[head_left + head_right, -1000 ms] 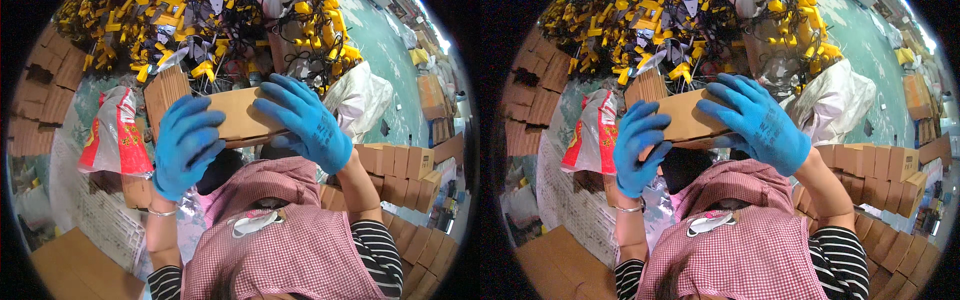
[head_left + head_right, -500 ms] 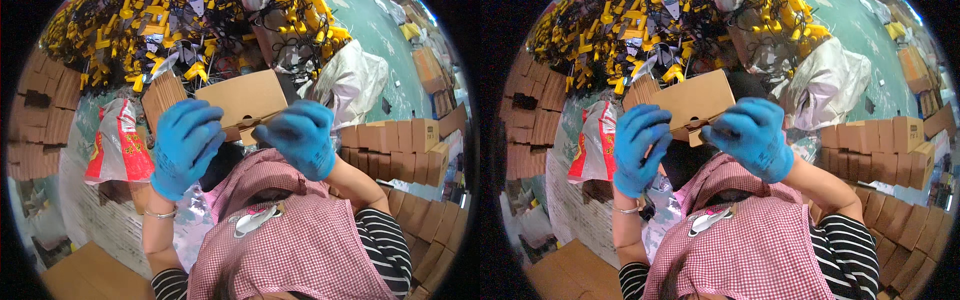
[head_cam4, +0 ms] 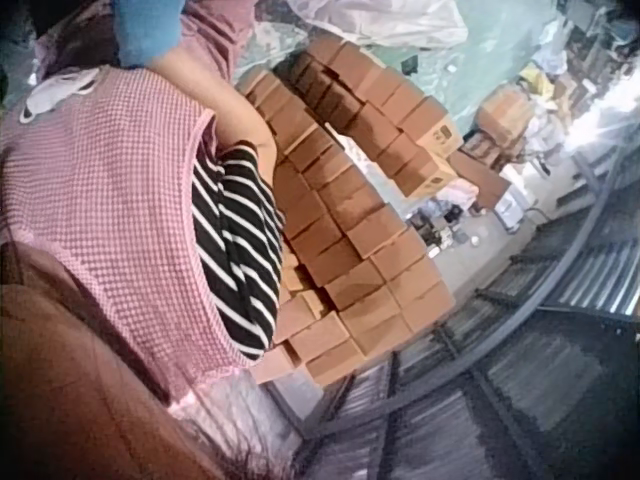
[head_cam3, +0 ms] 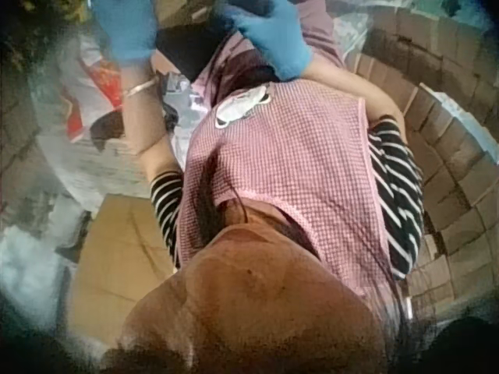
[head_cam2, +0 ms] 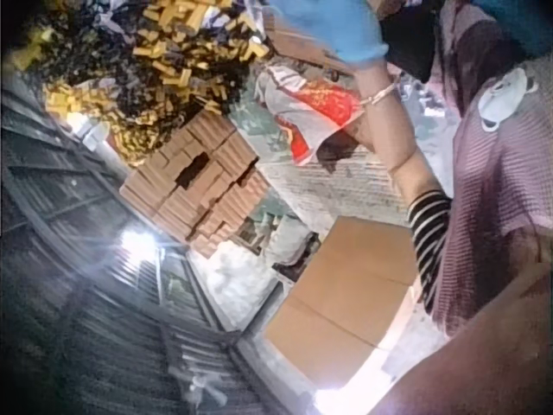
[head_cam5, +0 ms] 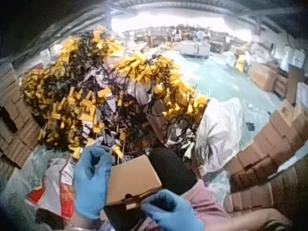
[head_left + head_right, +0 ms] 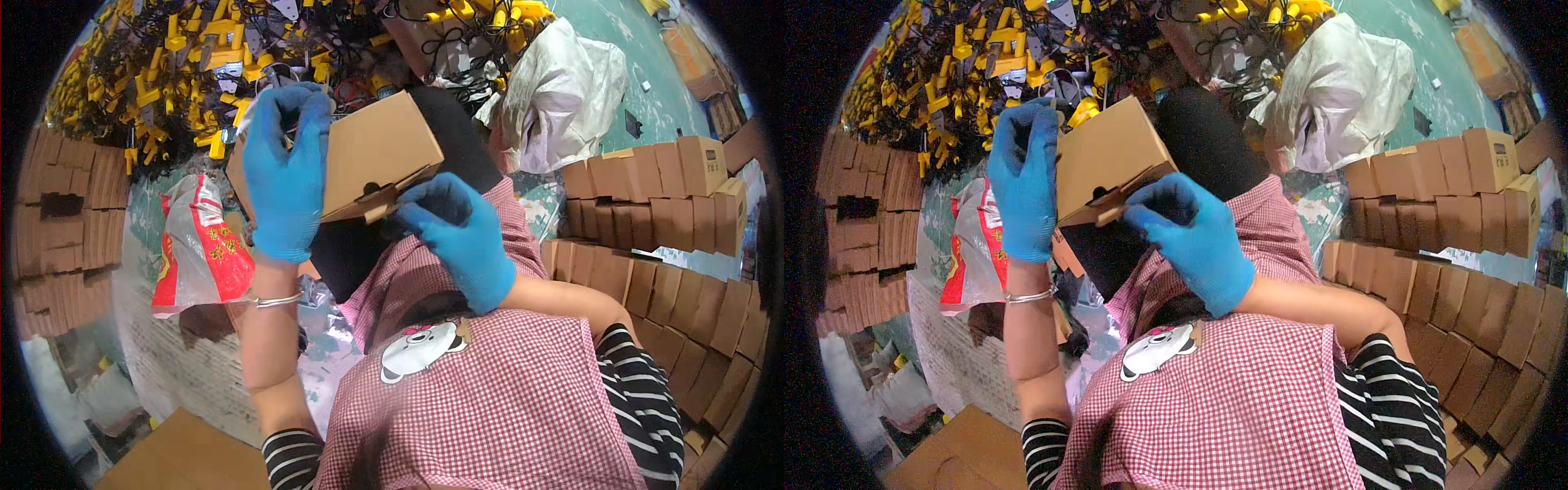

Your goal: The person folds flat cardboard into boxes, packs electric tools and small packaged accessories into them, closes the boxes, and stacks the packed boxes onto a pile.

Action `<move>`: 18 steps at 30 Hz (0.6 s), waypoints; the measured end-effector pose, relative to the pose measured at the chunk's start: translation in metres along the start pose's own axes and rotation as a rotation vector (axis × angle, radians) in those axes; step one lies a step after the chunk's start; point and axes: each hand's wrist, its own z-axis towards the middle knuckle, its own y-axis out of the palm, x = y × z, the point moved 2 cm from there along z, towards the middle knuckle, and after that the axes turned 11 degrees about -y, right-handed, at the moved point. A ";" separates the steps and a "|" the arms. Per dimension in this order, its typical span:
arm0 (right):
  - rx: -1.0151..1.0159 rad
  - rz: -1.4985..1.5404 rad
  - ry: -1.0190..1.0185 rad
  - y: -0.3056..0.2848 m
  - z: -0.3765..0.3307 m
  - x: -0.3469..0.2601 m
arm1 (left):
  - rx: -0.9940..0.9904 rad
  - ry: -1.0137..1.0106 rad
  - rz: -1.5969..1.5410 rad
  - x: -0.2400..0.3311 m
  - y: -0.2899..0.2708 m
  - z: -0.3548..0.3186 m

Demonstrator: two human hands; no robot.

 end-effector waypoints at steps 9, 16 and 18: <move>0.122 0.263 0.218 -0.005 0.008 -0.018 | -0.034 0.154 0.134 0.016 0.024 -0.011; 0.056 0.189 0.285 -0.013 0.011 -0.022 | -0.037 0.106 0.122 0.016 0.027 -0.015; 0.034 0.074 0.278 -0.014 0.011 -0.026 | -0.040 0.118 0.126 0.018 0.028 -0.018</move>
